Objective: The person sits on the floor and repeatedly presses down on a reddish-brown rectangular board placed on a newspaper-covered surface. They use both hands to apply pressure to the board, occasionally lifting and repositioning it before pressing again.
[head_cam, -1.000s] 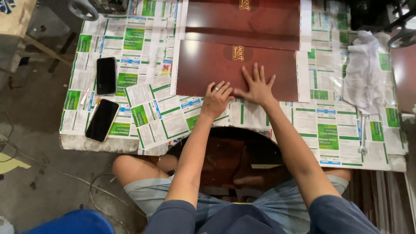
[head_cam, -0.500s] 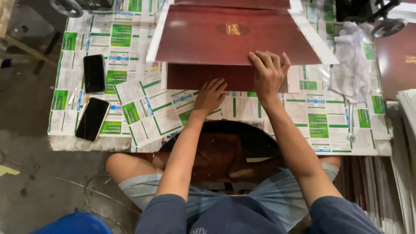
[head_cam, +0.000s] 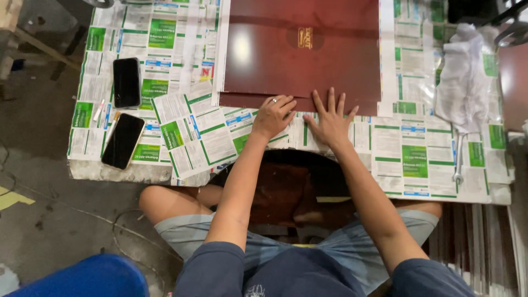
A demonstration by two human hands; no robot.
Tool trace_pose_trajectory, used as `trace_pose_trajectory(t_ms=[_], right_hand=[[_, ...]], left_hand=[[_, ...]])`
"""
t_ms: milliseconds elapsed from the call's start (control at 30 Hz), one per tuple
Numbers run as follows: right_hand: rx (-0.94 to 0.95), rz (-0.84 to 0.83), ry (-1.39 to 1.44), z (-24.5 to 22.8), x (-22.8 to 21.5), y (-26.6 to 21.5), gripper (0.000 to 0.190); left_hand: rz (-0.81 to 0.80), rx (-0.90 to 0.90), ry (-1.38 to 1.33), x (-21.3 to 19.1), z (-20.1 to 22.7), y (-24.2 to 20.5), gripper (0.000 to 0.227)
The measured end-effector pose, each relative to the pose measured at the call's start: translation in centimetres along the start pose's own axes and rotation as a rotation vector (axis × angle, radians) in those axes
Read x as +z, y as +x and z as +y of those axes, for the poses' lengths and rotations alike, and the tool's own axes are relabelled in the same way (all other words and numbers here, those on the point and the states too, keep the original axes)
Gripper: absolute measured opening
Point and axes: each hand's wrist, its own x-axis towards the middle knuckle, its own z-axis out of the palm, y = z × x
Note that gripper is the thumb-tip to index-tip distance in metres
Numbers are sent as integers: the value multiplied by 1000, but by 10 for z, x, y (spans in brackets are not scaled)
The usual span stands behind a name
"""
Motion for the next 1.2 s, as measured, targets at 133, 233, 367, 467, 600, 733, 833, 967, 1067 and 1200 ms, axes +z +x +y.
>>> trace_pose_trajectory(t_ms=[133,233,367,467,600,733,833,967,1067,1200], right_hand=[[18,-6,12,-2,-1,11,82],[41,-24,36,-2,-2,26,82],[47,-32,44,-1,0,44,82],[49,-41,39,-3,-1,56,82],[49,-36,43,-3,-2,71,84],[39,-16,61,-1,0,98,87],[63,-49,62,3,0,111,90],[39,-51,64,8,4,98,92],[26,-53,41,11,3,81,93],[45,-86,8,14,7,84,92]], left_hand=[[16,8,2,1,0,-1,30],[-7,5,7,-1,1,3,30],[-45,-28,20,-5,3,5,31],[-52,-38,29,-8,4,6,32],[-53,-37,30,-6,3,6,33],[-89,-63,26,-9,2,7,31],[-150,-102,1,-4,0,7,32],[-47,-102,133,1,-2,4,54],[-90,-140,121,4,-3,3,53],[-94,-145,112,4,-4,0,51]])
